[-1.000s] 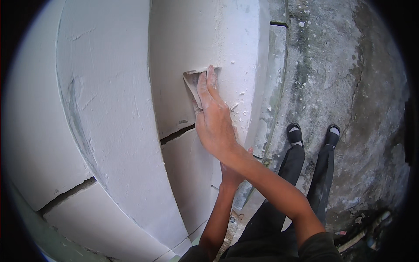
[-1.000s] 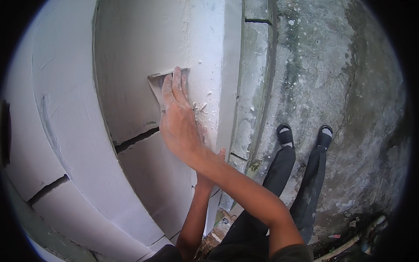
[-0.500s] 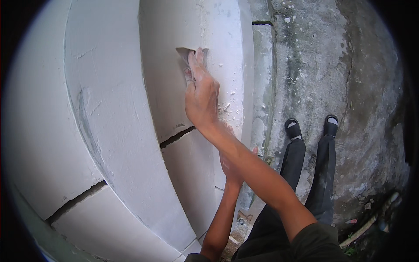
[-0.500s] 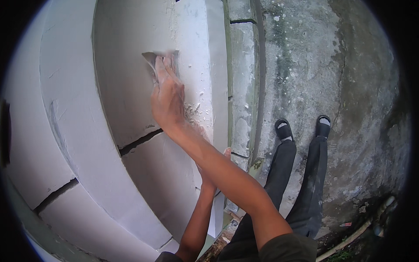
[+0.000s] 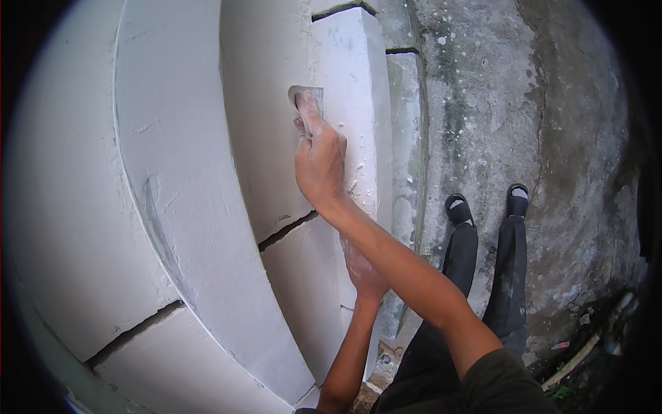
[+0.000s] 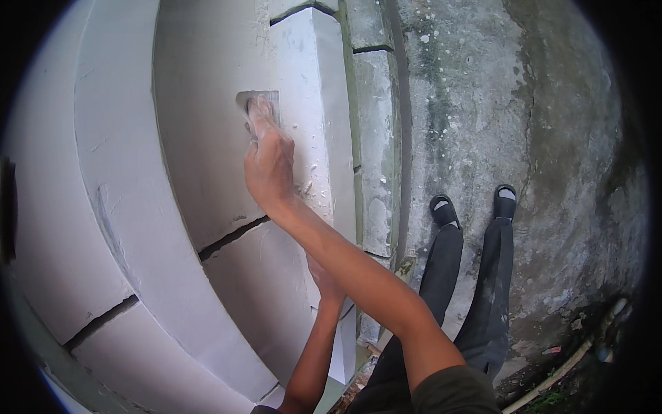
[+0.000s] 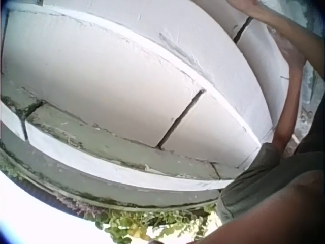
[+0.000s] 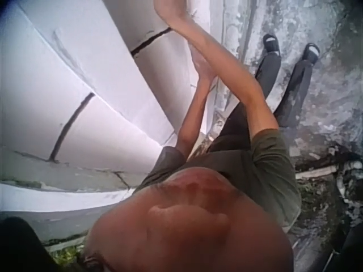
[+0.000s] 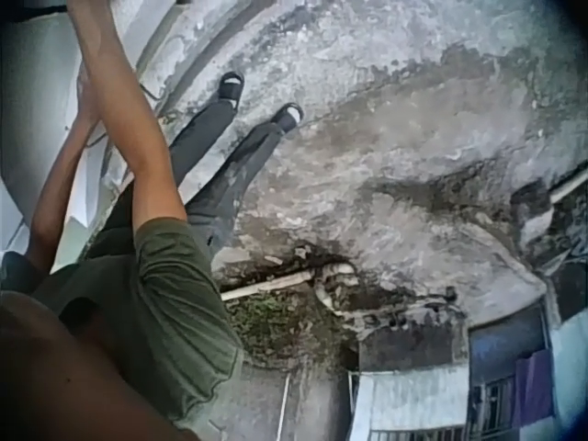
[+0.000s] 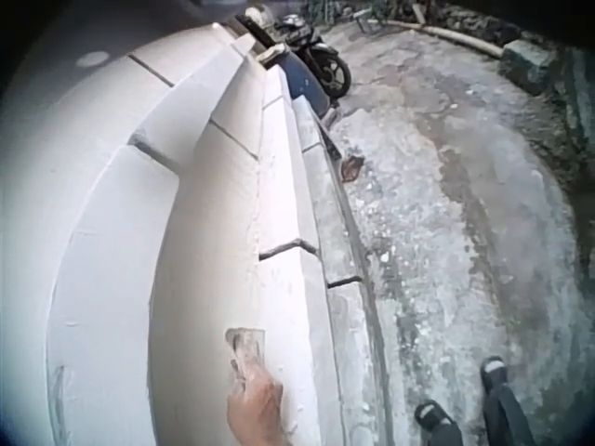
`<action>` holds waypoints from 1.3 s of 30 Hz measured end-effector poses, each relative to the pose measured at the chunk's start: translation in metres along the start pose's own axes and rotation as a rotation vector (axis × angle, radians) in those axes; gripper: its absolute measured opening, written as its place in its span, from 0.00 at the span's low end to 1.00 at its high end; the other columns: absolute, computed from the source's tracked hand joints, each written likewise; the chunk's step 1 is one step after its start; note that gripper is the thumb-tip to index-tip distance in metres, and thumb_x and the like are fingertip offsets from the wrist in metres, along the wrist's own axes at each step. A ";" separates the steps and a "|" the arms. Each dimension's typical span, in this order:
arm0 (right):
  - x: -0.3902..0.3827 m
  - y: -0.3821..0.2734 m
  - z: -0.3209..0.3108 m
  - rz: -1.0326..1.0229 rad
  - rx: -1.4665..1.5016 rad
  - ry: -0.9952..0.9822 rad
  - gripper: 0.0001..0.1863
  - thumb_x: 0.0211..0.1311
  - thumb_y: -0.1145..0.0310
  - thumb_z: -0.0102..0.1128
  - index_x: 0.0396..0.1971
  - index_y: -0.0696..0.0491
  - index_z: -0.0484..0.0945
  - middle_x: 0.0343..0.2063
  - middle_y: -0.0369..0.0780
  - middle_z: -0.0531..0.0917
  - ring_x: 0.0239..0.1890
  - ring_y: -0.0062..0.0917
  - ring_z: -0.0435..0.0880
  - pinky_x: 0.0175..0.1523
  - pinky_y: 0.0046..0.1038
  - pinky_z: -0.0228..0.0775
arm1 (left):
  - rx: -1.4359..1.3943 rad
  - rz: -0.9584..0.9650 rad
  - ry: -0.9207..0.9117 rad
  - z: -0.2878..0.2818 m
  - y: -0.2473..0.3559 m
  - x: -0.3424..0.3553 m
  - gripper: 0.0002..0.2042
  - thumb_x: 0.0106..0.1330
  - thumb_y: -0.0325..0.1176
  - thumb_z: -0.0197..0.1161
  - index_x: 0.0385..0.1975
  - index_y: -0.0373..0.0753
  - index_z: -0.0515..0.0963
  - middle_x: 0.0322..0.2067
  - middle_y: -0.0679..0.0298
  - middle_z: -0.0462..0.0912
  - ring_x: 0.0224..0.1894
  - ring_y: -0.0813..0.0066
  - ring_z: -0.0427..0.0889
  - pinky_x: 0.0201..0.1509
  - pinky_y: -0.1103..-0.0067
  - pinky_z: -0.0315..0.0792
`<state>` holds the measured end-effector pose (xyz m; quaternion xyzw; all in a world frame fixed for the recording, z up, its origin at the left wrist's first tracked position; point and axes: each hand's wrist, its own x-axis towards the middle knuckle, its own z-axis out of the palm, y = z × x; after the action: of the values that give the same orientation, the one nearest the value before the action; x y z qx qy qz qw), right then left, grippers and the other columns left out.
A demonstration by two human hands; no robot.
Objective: Sanding the side of a white architectural wall structure with sandpaper.
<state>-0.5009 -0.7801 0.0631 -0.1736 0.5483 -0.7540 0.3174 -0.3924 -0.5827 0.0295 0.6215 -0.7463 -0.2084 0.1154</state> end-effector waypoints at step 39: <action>0.094 0.008 0.010 0.022 -0.153 0.245 0.21 0.54 0.84 0.48 0.48 0.65 0.82 0.38 0.60 0.84 0.41 0.54 0.84 0.51 0.42 0.74 | 0.146 0.248 -0.040 0.010 0.007 0.013 0.42 0.58 0.49 0.67 0.68 0.27 0.63 0.71 0.36 0.58 0.74 0.34 0.54 0.75 0.48 0.47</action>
<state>-0.5616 -0.8515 0.0512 -0.0979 0.6406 -0.7220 0.2423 -0.4056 -0.5928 0.0221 0.5270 -0.8327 -0.1501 0.0798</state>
